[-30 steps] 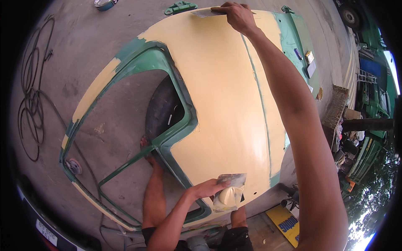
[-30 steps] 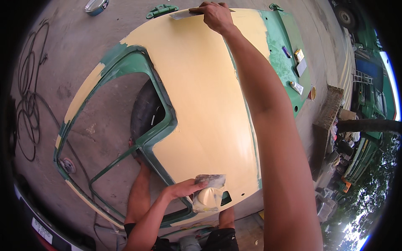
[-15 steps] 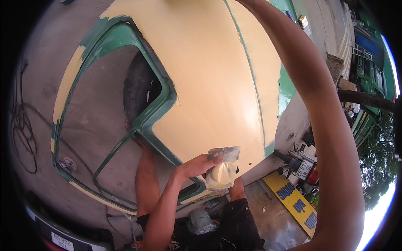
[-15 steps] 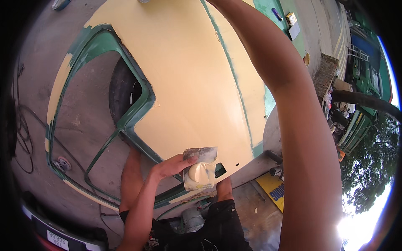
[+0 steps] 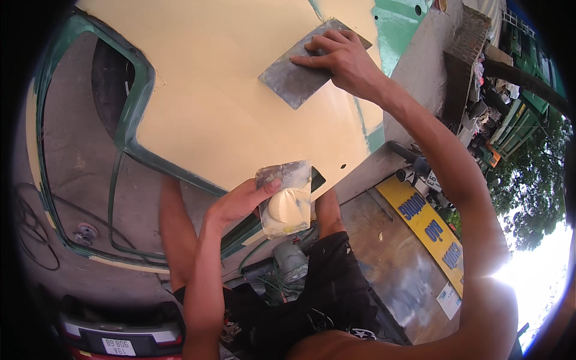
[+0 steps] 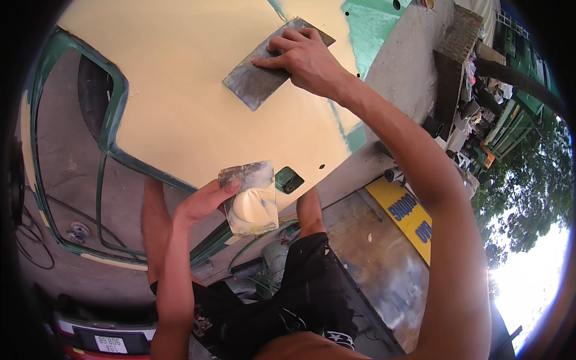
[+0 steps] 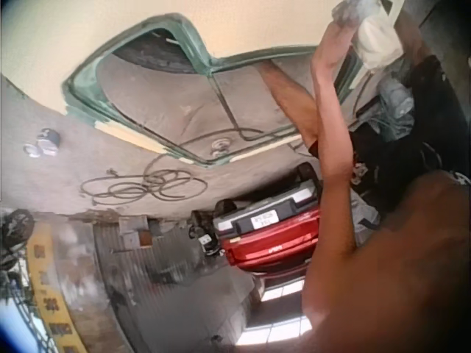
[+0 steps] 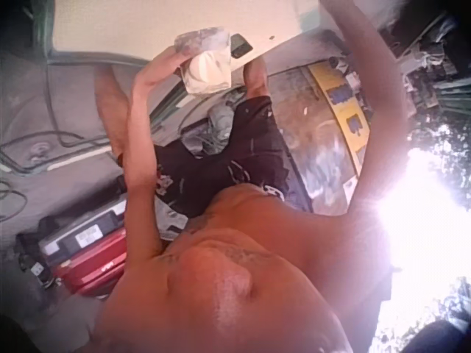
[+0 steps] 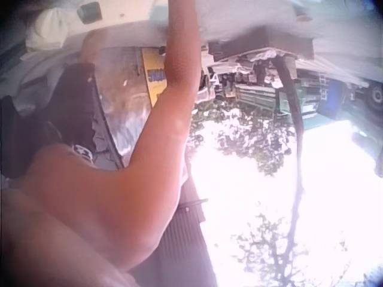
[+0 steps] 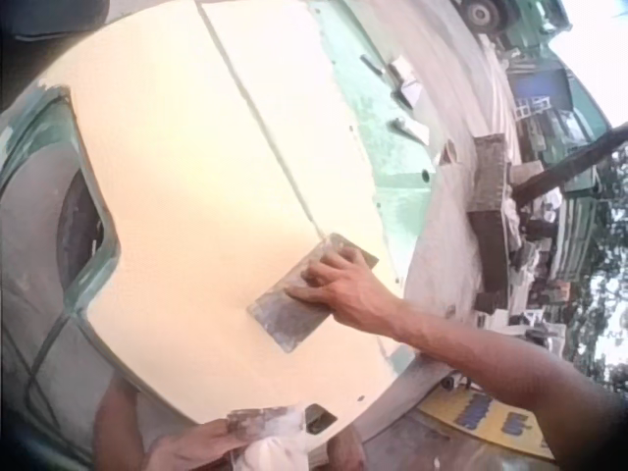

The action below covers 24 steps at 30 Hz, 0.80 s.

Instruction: The person applies yellow body filler to a vehicle door panel using two metal spreaders, scraping the filler onto the panel and smoothing it across several repair spots.

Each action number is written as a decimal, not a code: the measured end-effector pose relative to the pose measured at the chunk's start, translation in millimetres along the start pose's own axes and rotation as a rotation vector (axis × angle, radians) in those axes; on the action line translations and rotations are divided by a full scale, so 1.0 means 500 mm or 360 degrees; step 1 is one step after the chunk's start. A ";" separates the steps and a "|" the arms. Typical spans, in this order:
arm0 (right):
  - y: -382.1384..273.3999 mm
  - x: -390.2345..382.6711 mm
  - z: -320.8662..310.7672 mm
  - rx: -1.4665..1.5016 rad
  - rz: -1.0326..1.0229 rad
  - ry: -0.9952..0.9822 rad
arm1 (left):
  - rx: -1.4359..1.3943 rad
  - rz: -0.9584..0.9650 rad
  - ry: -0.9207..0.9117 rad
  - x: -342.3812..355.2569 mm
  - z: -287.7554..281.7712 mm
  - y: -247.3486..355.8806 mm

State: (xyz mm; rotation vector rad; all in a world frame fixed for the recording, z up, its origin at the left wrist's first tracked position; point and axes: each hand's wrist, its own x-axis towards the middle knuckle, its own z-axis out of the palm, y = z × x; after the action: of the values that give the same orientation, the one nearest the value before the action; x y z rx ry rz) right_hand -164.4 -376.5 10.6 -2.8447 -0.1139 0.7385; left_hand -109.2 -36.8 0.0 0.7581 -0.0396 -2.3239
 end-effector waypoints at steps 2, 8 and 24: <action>-0.015 -0.085 0.042 0.0074 0.0010 0.0001 | 0.0003 -0.0114 0.0040 0.014 0.007 -0.021; -0.054 -0.292 0.172 0.0213 0.0106 -0.0010 | 0.0006 -0.0148 0.0167 0.034 0.035 -0.073; -0.131 -0.592 0.243 0.0503 0.0438 0.0005 | -0.0690 0.0800 0.1118 0.072 0.266 0.089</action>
State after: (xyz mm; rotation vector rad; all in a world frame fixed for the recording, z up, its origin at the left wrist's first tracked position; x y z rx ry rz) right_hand -483.3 -328.4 60.5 -2.5826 0.3693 0.7284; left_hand -174.4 -116.2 101.9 1.1314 0.5080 -1.4316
